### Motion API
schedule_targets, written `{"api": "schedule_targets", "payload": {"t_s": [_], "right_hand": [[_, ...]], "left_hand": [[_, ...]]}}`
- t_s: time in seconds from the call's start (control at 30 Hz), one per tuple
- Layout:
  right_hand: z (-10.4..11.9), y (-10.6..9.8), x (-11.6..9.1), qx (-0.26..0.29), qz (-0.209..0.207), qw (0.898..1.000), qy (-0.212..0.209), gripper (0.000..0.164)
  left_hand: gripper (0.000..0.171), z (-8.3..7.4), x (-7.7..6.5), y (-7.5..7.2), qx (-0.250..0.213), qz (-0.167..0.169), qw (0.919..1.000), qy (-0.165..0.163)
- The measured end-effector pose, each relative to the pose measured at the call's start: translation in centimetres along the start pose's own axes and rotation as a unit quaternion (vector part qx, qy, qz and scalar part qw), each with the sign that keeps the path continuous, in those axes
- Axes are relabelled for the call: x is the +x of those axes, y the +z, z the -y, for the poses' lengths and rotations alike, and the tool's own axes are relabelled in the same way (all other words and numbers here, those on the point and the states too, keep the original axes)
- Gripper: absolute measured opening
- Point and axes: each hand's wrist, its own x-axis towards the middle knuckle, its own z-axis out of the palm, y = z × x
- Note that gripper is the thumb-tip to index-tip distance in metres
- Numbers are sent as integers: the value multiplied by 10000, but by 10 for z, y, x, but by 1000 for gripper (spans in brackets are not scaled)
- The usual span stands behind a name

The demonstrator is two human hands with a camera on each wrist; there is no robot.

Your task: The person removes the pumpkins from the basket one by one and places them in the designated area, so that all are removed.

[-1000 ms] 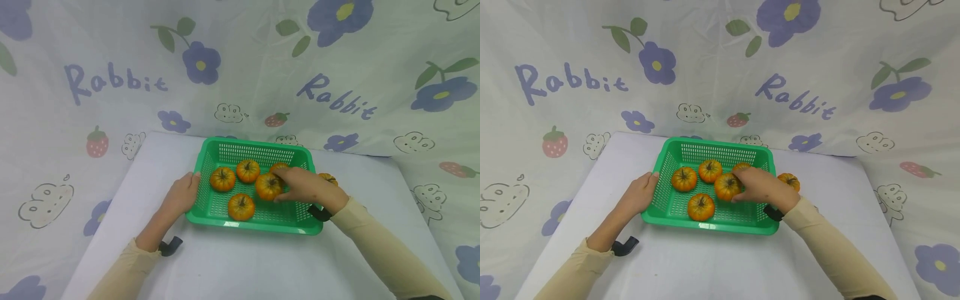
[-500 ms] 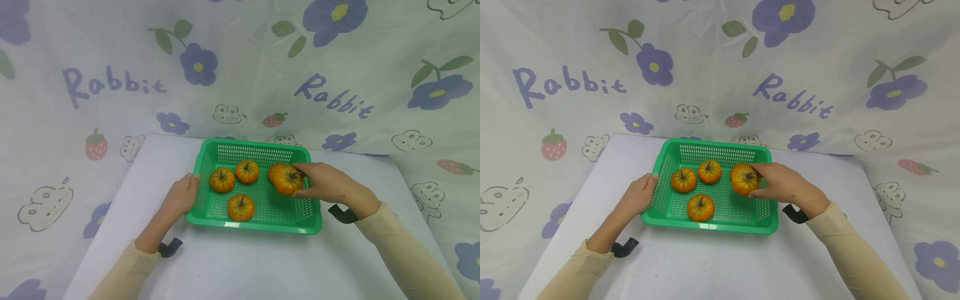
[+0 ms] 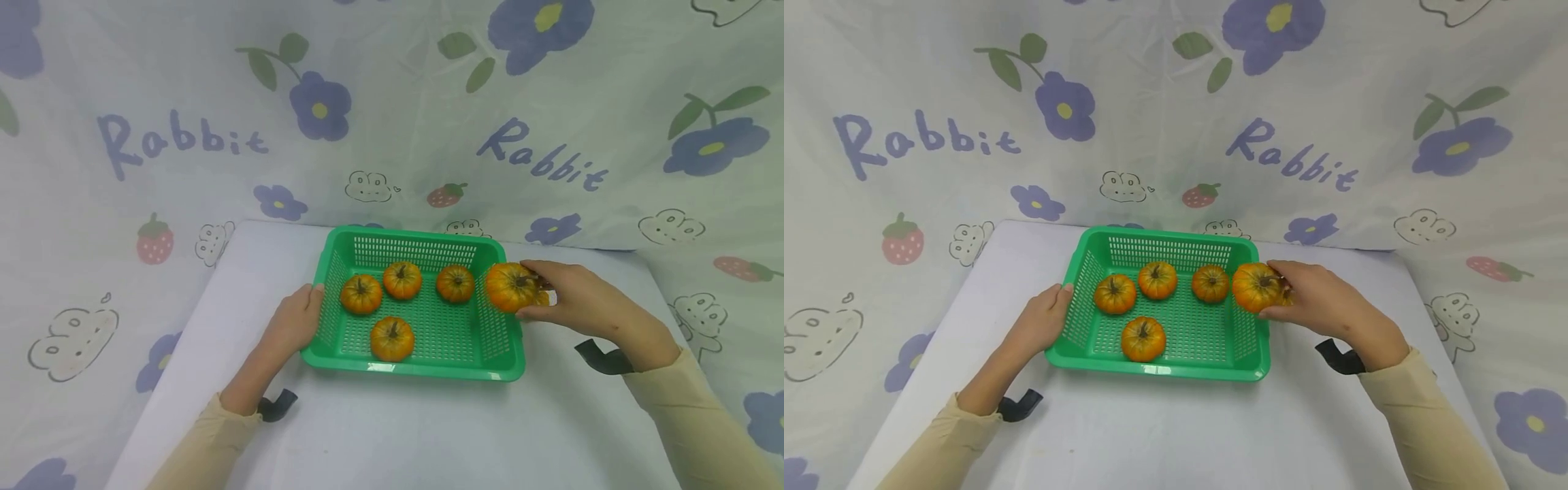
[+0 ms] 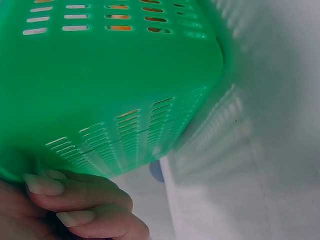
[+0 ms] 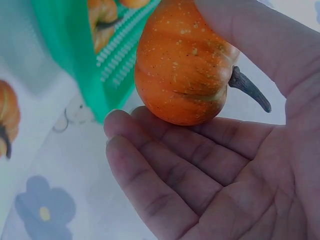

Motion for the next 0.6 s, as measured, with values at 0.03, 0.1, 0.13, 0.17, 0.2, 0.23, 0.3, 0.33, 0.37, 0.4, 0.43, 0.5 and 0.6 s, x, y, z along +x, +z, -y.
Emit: {"api": "schedule_targets", "payload": {"t_s": [0.03, 0.1, 0.13, 0.17, 0.2, 0.23, 0.3, 0.33, 0.37, 0.4, 0.43, 0.5, 0.6], "right_hand": [[-3, -1, -2, 3, -20, 10000, 44, 86], [-9, -3, -6, 6, -64, 9999, 135, 87], [-12, -4, -8, 12, -85, 9998, 179, 87], [-15, -4, -10, 6, -105, 9997, 216, 88], [-18, -5, -12, 19, -126, 9996, 257, 88], [-22, -6, -13, 37, -143, 9995, 281, 88], [-31, -6, -16, 91, -200, 9992, 324, 87], [-35, -6, -17, 111, -212, 9990, 366, 88], [-40, -6, -18, 133, -226, 9988, 404, 88], [-45, -6, -18, 159, -223, 9986, 461, 88], [-49, -5, -18, 180, -227, 9982, 522, 88], [-58, -4, -18, 218, -214, 9975, 641, 88], [-73, -2, -18, 254, -141, 9962, 818, 91]], "left_hand": [[58, 0, 1, 0, 6, -7, 10000, -5], [58, 0, 1, 1, 9, -6, 10000, -1], [58, 1, 1, 1, 2, -10, 10000, 6], [58, 1, 1, 1, -16, -13, 10000, 13], [59, 2, 1, 1, -25, -10, 10000, 21], [59, 2, 1, 1, -36, -8, 10000, 27], [59, 2, 1, 1, -44, -7, 10000, 48], [59, 3, 1, 1, -48, -3, 10000, 56], [59, 3, 2, 1, -49, -10, 10000, 47], [58, 3, 2, 1, -45, -12, 10000, 49], [58, 3, 2, 1, -46, -16, 10000, 49], [57, 3, 2, 1, -45, -26, 10000, 44], [58, 3, 2, 2, -49, -17, 10000, 28]]}}
